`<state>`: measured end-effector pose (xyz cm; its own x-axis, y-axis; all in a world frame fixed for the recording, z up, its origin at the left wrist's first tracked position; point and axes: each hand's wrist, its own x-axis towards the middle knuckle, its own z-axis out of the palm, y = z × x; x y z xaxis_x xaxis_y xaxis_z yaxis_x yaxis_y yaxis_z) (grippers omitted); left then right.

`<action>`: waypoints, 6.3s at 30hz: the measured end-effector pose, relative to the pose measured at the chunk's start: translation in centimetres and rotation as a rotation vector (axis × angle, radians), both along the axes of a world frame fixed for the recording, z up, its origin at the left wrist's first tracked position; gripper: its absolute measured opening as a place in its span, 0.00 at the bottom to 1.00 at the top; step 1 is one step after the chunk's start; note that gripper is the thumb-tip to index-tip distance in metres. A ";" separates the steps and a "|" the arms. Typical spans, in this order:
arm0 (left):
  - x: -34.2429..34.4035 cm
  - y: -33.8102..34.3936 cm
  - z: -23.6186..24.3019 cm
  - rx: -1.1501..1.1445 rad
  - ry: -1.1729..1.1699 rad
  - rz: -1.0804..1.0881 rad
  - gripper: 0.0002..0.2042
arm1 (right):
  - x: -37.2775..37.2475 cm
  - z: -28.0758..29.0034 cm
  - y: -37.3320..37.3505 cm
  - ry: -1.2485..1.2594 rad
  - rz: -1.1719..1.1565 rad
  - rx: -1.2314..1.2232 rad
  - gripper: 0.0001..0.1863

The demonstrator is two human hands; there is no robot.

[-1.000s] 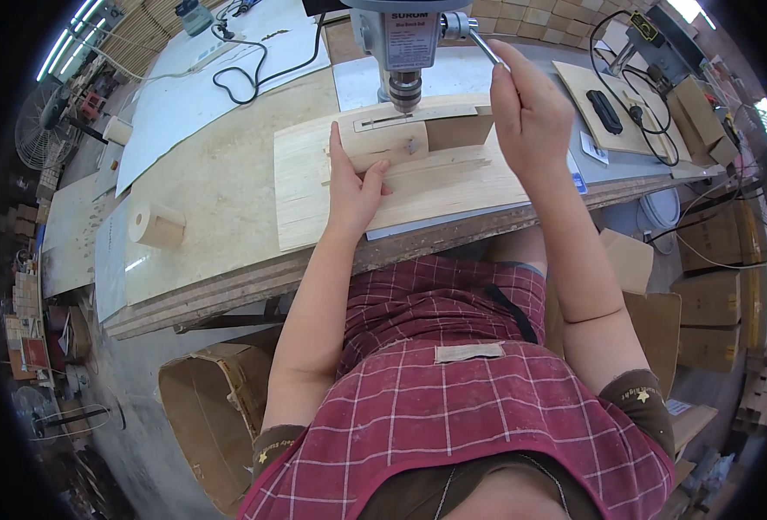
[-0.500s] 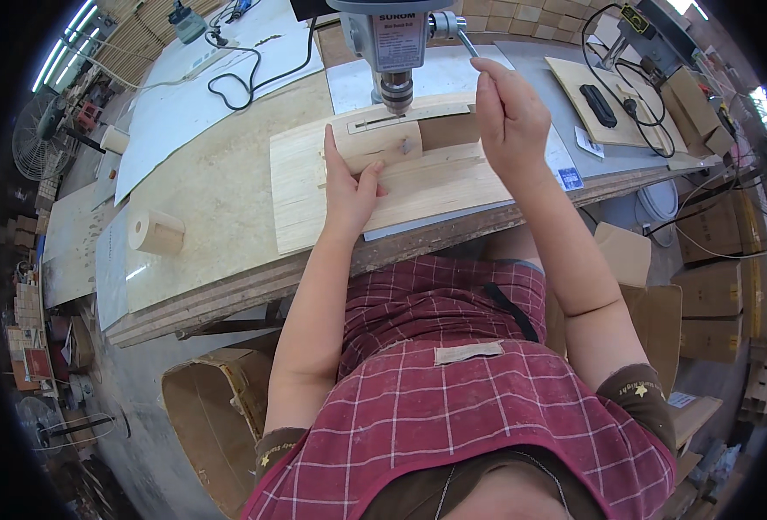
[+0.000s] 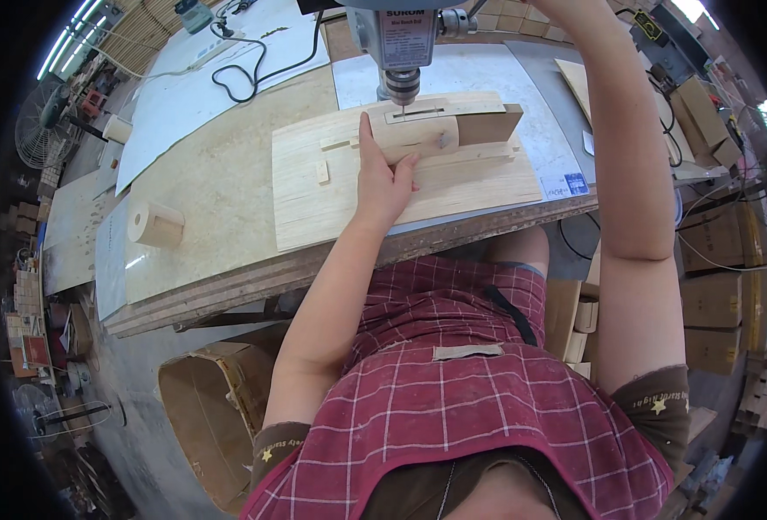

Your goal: Drill holes into cylindrical wooden blocks using a drill press.

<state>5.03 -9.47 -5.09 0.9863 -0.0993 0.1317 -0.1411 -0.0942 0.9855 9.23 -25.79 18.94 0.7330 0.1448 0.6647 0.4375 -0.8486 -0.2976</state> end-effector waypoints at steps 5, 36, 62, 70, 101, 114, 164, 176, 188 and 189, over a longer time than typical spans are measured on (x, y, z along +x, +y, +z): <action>-0.1 -0.1 0.0 0.015 0.005 0.022 0.41 | -2.1 -2.2 -0.1 -0.169 0.040 -0.008 0.18; 0.2 -0.2 -0.1 -0.017 0.030 0.017 0.41 | -4.1 -13.2 -0.3 -0.448 0.124 0.207 0.06; 0.6 1.7 1.7 0.213 0.070 0.064 0.44 | 0.3 -18.4 -8.1 0.610 0.249 0.099 0.21; -2.1 7.0 3.1 0.218 0.068 -0.001 0.43 | -1.9 -19.0 -8.8 0.787 0.231 0.448 0.17; -4.5 19.1 3.3 -1.089 0.467 0.109 0.14 | -4.1 -21.8 -7.6 0.673 0.238 0.725 0.15; 0.6 26.8 6.4 1.148 -0.084 0.592 0.25 | -4.6 -21.5 -7.2 0.634 0.205 0.724 0.16; -7.8 4.9 4.6 1.052 -0.419 0.461 0.21 | -48.5 -54.9 -25.8 1.342 -1.567 0.653 0.22; -6.0 8.3 5.7 1.041 -0.438 0.542 0.20 | -38.8 -53.0 -34.3 0.981 -1.535 0.684 0.24; -9.1 26.1 -0.7 0.890 0.127 0.841 0.23 | -34.2 -56.2 -37.2 1.518 -1.231 0.217 0.21; -8.9 26.7 -1.2 0.858 0.127 0.861 0.23 | -33.8 -56.3 -37.6 1.546 -1.248 0.185 0.23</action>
<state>-3.89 17.24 -6.29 0.7740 0.5849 0.2426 0.3809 -0.7361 0.5596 -24.61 -63.43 -37.37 0.2190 -0.7912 -0.5711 -0.9303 -0.3459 0.1224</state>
